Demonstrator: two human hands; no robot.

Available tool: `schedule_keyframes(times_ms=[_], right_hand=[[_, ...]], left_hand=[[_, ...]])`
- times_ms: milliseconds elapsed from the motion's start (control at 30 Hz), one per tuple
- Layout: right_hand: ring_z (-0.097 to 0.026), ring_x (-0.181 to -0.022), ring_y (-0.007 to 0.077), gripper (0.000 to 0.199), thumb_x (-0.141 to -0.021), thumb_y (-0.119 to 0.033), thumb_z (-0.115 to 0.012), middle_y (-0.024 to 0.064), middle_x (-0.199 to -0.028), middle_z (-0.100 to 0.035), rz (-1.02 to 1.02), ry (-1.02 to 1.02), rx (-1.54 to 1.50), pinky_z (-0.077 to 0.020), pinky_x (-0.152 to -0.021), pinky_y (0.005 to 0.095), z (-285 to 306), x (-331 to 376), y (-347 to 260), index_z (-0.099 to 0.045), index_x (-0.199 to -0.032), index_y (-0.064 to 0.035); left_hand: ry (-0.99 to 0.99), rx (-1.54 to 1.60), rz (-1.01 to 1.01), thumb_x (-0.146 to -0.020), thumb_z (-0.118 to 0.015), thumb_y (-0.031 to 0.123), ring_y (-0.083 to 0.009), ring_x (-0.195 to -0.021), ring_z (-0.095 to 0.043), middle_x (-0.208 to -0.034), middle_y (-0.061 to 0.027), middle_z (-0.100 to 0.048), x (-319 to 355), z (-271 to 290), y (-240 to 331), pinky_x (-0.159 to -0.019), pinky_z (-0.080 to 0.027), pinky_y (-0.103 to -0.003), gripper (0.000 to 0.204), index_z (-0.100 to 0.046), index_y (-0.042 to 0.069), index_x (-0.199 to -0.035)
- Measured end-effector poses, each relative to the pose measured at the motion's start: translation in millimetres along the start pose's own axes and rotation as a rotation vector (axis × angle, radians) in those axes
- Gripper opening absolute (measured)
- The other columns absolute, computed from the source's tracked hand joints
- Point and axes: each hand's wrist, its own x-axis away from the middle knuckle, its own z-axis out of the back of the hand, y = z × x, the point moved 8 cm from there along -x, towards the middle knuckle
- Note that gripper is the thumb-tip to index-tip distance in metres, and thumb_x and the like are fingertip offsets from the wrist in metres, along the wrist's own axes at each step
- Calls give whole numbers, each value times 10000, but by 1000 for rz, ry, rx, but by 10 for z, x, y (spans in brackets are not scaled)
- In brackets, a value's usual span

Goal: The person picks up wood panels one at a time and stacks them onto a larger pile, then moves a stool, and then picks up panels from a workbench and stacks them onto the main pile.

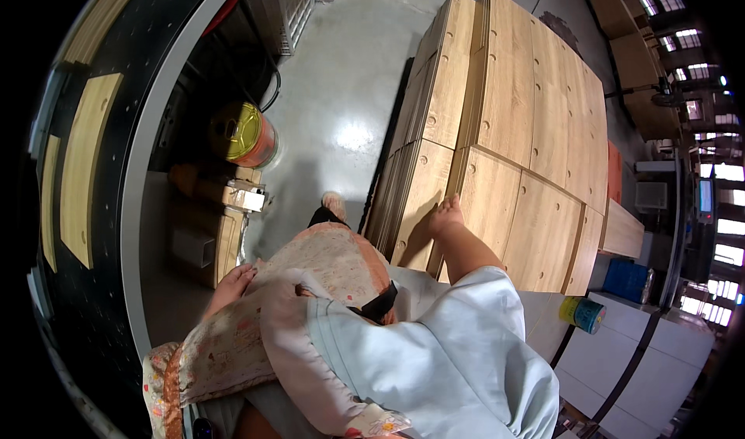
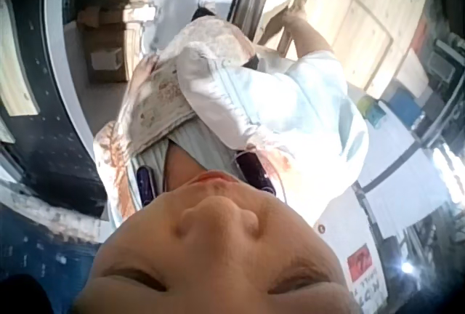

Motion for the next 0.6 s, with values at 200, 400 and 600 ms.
schedule_keyframes(times_ms=[200, 400, 600], right_hand=[[-181, -1323, 231, 504, -862, -218, -310, 116, -1380, -310, 17, -53, -38, -38, -1058, 493, 275, -208, 361, -303, -1322, -13], [-303, -1266, 247, 516, -858, -196, -301, 156, -1314, -392, 74, 145, -126, -86, -1065, 454, 393, -399, 573, -252, -1321, 25], [-451, -1133, 234, 536, -812, -179, -388, 140, -1126, -556, 125, -16, -239, -199, -1010, 444, 566, -565, 687, -290, -1292, 37]], left_hand=[[210, 15, 92, -848, -563, 230, -69, -730, -503, -888, -32, -585, -106, 724, -30, -634, -394, -185, 394, -477, -5, -1152], [40, 75, 79, -859, -540, 240, -35, -590, -418, -733, 25, -534, -581, 735, 151, -521, -326, -174, 260, -537, 26, -1007], [137, 80, 53, -865, -530, 164, -95, -837, -516, -934, -21, -570, -1198, 195, 992, -767, -411, -221, 332, -489, -39, -1125]])
